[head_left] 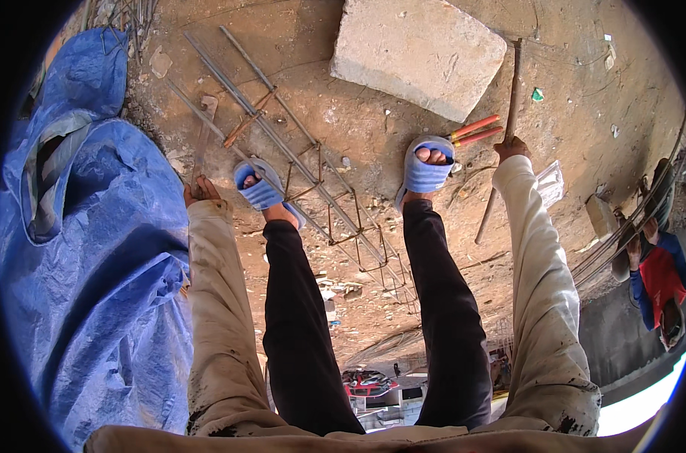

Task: The person sits on the ground and uses pliers to twist wire ties around intersecting rebar rods, securing a rectangular rebar cage. The person repositions the cage and continues tying additional intersections before moving the finished cage aside.

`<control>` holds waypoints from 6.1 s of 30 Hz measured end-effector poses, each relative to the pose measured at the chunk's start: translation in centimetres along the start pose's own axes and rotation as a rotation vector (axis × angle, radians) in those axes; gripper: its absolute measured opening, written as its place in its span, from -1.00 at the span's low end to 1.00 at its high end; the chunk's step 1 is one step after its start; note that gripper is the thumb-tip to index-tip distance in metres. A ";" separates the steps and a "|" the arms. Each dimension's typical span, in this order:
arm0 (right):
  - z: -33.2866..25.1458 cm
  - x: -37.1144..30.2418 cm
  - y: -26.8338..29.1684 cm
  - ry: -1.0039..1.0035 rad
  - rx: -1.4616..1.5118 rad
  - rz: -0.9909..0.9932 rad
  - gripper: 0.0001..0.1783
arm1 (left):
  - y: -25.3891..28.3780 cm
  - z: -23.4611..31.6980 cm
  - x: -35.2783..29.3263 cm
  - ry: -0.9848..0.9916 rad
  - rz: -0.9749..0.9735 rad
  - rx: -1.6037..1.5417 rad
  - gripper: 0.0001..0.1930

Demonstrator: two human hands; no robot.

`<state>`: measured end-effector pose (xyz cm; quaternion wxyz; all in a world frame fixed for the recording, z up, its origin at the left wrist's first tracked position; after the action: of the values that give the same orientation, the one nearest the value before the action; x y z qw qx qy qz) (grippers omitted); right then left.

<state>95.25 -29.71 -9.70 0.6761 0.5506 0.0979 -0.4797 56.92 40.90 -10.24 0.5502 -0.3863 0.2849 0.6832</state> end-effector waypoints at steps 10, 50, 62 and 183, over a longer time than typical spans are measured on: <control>-3.6 -0.1 6.0 0.188 0.142 0.108 -0.50 | -0.3 -3.5 1.5 -0.016 -0.113 0.165 -0.46; -23.8 -18.7 -0.8 0.601 0.739 -0.206 -0.39 | -15.1 -13.0 -29.7 -0.997 -0.146 1.301 0.19; 8.7 10.8 -1.0 -0.024 0.193 0.336 -0.17 | 4.1 -6.4 -11.7 -0.538 0.341 0.334 -0.40; -75.5 -44.7 25.8 0.699 0.799 -0.244 -0.47 | -44.7 32.0 -37.9 -0.580 -1.201 0.377 -0.58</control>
<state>121.35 56.07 8.32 0.2806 0.8761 0.1902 -0.3428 97.14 57.19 40.54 0.9448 -0.1767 -0.0227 0.2749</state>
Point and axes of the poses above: each hand's wrist, its own x-axis towards the middle knuckle, its own y-axis out of the back of the hand, z = x × y, the point moved 6 cm from there along x, towards the middle knuckle, and after that the axes turned 8 degrees about -y, right-handed, at the moved point
